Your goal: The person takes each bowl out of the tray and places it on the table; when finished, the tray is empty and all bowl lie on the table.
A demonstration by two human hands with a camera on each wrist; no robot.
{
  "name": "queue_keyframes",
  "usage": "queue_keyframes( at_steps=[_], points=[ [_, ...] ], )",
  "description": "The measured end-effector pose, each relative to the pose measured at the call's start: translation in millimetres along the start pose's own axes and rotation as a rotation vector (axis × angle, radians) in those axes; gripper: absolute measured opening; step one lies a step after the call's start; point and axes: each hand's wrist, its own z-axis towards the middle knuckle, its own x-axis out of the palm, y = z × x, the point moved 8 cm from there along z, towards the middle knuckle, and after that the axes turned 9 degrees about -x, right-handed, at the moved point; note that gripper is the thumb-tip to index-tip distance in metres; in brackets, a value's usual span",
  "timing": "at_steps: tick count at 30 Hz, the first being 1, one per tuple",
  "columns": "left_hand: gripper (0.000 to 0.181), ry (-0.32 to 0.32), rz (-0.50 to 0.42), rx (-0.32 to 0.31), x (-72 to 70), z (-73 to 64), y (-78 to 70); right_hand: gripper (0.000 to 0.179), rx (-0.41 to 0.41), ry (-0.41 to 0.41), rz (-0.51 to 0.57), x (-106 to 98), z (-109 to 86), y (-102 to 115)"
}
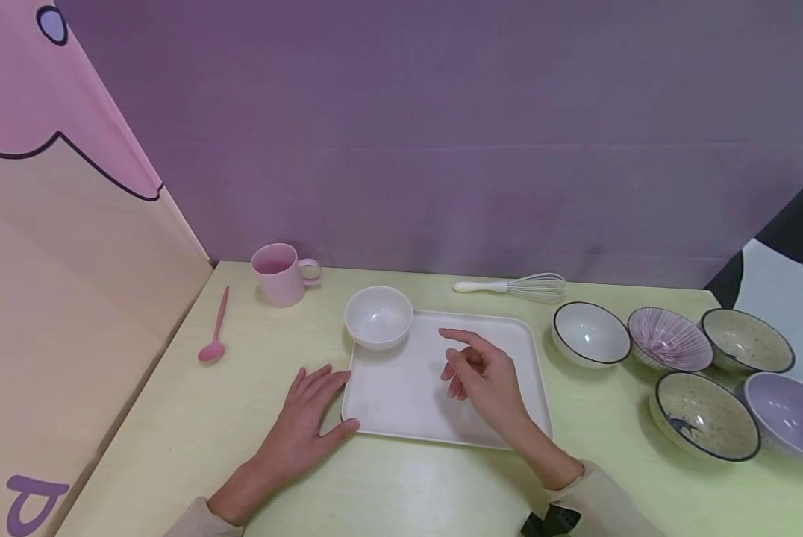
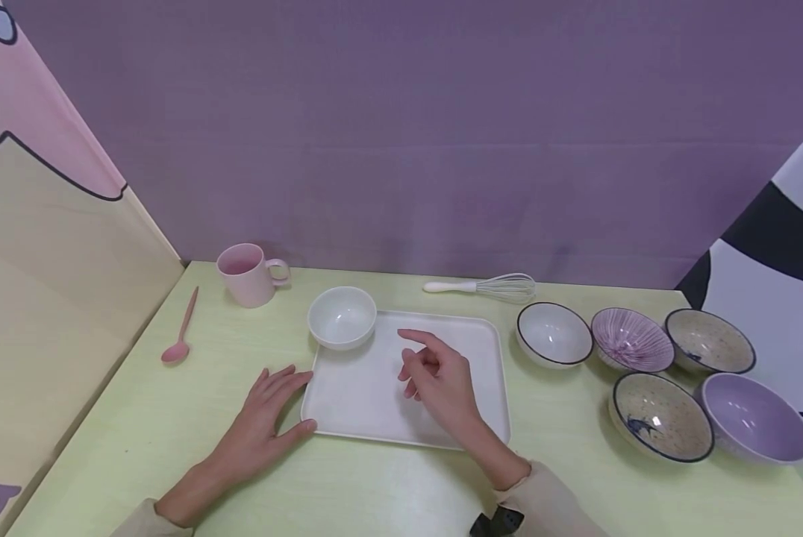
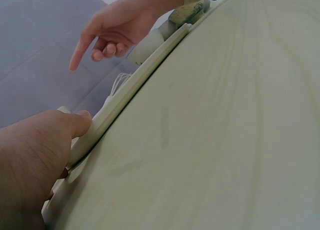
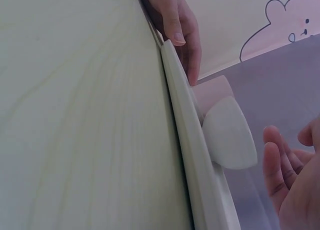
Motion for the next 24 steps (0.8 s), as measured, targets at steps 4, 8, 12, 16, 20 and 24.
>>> queue_keyframes(
  at_steps=[4,8,12,16,20,24],
  points=[
    [0.067,-0.004,-0.002,0.003,-1.0,-0.8,-0.7,0.034,0.054,0.001,0.013,11,6.5,-7],
    [0.067,0.004,-0.002,-0.004,-1.1,-0.6,-0.1,0.038,0.107,0.021,0.003,21,13.7,-11],
    [0.067,0.009,-0.003,-0.007,-1.1,-0.2,0.4,0.042,0.153,0.029,-0.018,27,22.6,-14],
    [0.067,-0.001,0.002,0.005,-1.3,0.1,-0.3,0.045,0.156,0.024,-0.048,29,33.1,-15],
    [0.067,-0.008,0.005,0.011,-1.1,0.0,-1.0,0.051,0.154,0.049,-0.078,34,42.7,-16],
    [0.067,0.001,0.003,0.0,-0.7,0.1,-0.2,0.06,0.192,0.093,-0.106,42,48.4,-21]
  ],
)
